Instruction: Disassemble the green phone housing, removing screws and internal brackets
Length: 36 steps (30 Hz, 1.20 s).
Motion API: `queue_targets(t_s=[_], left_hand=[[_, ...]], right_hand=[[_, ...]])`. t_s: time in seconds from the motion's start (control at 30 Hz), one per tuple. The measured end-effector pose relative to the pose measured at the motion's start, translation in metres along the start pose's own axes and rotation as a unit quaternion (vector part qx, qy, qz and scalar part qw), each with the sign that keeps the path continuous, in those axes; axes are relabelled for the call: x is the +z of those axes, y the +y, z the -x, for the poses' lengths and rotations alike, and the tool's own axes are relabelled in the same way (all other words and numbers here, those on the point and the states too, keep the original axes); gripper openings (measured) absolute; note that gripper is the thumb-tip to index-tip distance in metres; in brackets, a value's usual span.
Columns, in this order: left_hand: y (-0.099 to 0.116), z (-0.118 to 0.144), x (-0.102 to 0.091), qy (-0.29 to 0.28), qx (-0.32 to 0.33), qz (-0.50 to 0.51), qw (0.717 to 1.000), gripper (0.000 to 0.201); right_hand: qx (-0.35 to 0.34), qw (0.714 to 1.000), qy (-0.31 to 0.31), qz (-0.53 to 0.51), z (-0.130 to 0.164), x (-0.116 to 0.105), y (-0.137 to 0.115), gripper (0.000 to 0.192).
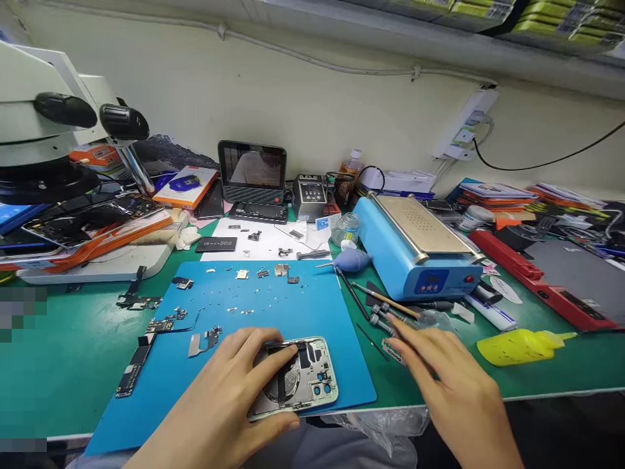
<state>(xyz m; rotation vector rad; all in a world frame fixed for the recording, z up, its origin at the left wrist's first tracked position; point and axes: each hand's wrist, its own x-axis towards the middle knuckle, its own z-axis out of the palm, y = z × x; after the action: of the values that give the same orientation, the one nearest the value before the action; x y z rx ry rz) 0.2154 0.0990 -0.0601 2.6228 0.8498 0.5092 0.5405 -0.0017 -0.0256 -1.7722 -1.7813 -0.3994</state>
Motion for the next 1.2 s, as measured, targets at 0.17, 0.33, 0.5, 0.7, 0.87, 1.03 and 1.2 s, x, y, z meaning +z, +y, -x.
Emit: queue_targets(t_s=[0.17,0.33,0.5,0.7,0.87,1.03,1.2], left_hand=[[-0.002,0.000,0.001,0.001,-0.011,0.008,1.000,0.064],[0.000,-0.003,0.001,0.003,-0.012,0.022,1.000,0.066],[0.004,-0.010,-0.004,0.003,-0.010,0.029,1.000,0.067],[0.005,-0.012,-0.006,0.000,-0.004,0.033,0.999,0.071],[0.005,-0.012,-0.005,-0.006,-0.003,0.029,1.000,0.072],[0.005,-0.012,-0.006,-0.016,-0.006,0.020,1.000,0.072],[0.005,-0.010,-0.004,0.002,-0.003,0.005,1.000,0.074]], right_hand=[[-0.103,0.989,-0.050,0.095,-0.006,0.011,0.000,0.041],[-0.062,0.994,-0.045,0.081,-0.010,0.006,0.011,0.039],[0.027,0.987,-0.111,0.114,-0.020,0.006,0.020,0.055],[0.008,0.984,-0.136,0.114,-0.033,0.005,0.020,0.065],[-0.001,0.990,-0.086,0.111,-0.032,0.000,0.006,0.050],[0.082,0.995,0.000,-0.049,-0.026,0.003,-0.038,0.021],[0.210,0.927,0.029,-0.311,-0.034,0.027,-0.079,0.015]])
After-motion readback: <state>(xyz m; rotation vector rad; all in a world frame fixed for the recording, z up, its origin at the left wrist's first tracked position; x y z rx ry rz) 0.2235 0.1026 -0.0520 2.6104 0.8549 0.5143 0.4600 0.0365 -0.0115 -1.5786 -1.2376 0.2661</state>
